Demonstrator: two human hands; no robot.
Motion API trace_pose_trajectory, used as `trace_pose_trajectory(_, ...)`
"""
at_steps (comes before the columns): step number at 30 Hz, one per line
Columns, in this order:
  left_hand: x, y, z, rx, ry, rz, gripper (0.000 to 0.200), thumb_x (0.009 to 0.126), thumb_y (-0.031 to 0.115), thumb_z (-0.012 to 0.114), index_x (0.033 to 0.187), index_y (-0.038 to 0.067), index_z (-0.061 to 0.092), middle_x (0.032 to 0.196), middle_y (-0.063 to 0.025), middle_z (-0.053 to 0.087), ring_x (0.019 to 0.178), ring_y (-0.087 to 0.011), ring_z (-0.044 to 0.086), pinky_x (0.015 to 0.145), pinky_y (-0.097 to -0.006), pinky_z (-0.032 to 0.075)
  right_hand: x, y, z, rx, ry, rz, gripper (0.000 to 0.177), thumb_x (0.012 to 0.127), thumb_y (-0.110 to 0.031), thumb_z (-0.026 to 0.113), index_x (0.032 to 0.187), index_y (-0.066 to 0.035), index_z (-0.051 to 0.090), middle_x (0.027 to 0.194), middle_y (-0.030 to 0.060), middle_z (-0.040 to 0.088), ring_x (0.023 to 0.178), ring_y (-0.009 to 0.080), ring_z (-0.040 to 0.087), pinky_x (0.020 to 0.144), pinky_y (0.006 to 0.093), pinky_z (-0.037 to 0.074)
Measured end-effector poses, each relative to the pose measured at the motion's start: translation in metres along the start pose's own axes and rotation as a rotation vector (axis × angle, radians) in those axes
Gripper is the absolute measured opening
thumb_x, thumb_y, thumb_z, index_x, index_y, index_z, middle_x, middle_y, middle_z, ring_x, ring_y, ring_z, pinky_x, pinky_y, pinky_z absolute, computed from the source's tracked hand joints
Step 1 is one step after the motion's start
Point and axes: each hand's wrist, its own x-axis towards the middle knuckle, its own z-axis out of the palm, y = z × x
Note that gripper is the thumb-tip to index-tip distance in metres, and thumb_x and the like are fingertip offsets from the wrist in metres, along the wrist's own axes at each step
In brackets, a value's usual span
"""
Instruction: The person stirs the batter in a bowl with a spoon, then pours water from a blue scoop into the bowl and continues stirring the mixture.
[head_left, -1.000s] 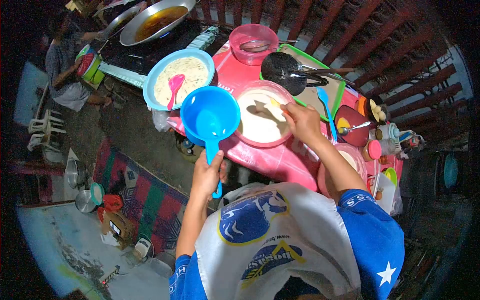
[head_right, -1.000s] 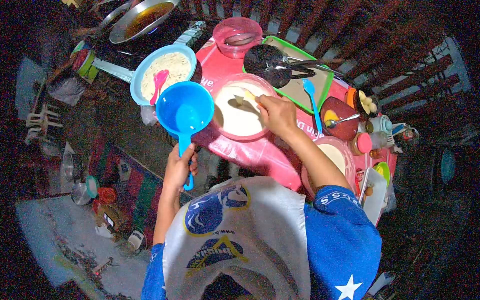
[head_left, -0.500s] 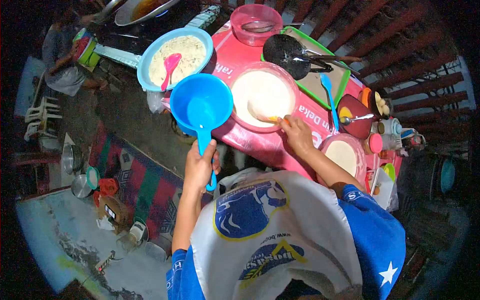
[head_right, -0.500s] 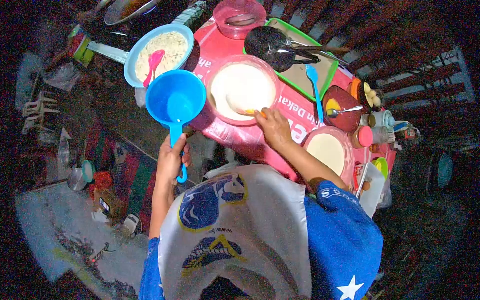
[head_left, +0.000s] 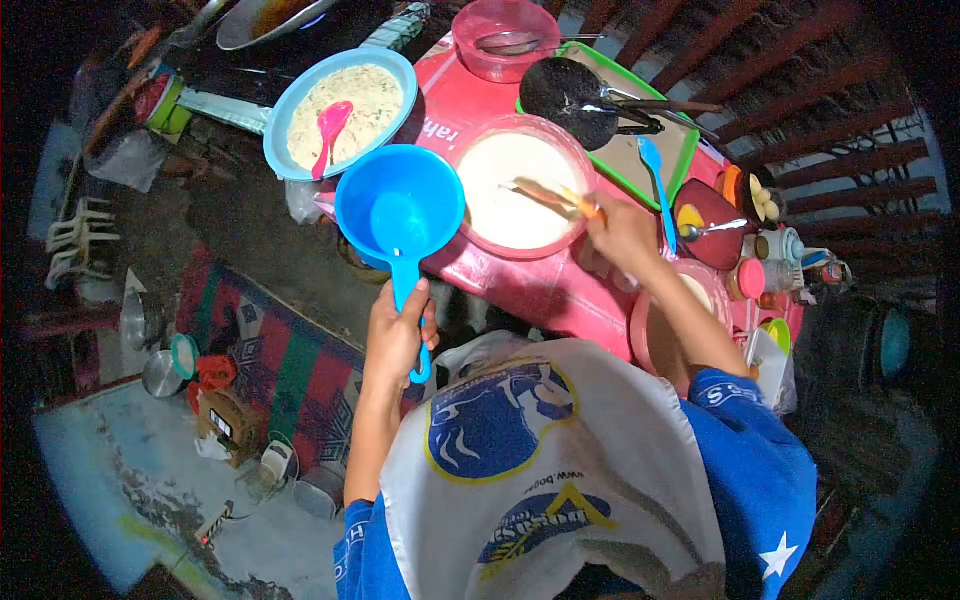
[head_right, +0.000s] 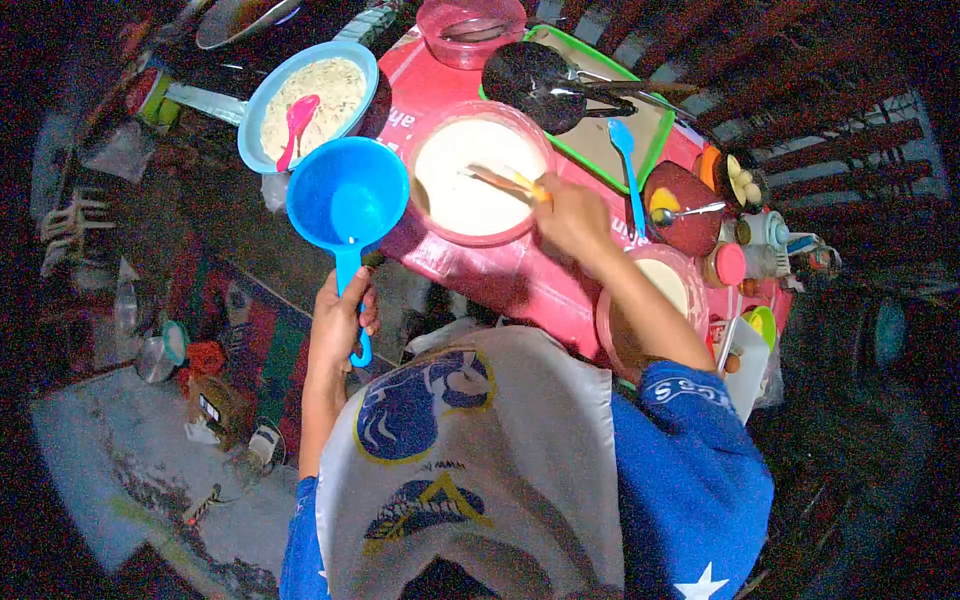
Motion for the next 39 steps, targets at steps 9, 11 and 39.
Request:
trace_pose_trajectory(9,0.001,-0.002,-0.003,-0.053,-0.002,-0.042,0.016,0.087,0.021,0.05,0.085,0.007,0.041,0.059,-0.0011,0.042,0.042,-0.007,0.037,0.037,-0.0225,0.033,0.068,0.038,-0.011,0.371,-0.79,0.184,0.014,0.079,-0.02,0.051,0.079,-0.009,0.06,0.055,0.0005,0.053,0.045,0.0094,0.046,0.041,0.0261,0.036)
trace_pose_trajectory(11,0.001,-0.001,-0.003,-0.047,-0.004,-0.034,0.016,0.087,0.021,0.05,0.086,0.007,0.042,0.059,-0.0011,0.042,0.042,-0.0069,0.037,0.037,-0.0225,0.033,0.084,0.049,0.008,0.387,-0.866,0.348,0.012,0.078,-0.015,0.049,0.072,-0.01,0.058,0.051,-0.001,0.048,0.04,0.0081,0.04,0.035,0.0246,0.029)
trace_pose_trajectory(39,0.001,0.01,0.005,-0.016,0.077,-0.071,0.016,0.088,0.02,0.048,0.091,0.004,0.045,0.06,-0.0011,0.043,0.042,-0.0066,0.037,0.037,-0.0218,0.03,0.07,0.023,0.021,0.386,-0.937,0.097,0.017,0.075,-0.013,0.048,0.084,-0.002,0.058,0.061,0.0079,0.054,0.045,0.0181,0.051,0.039,0.0316,0.041)
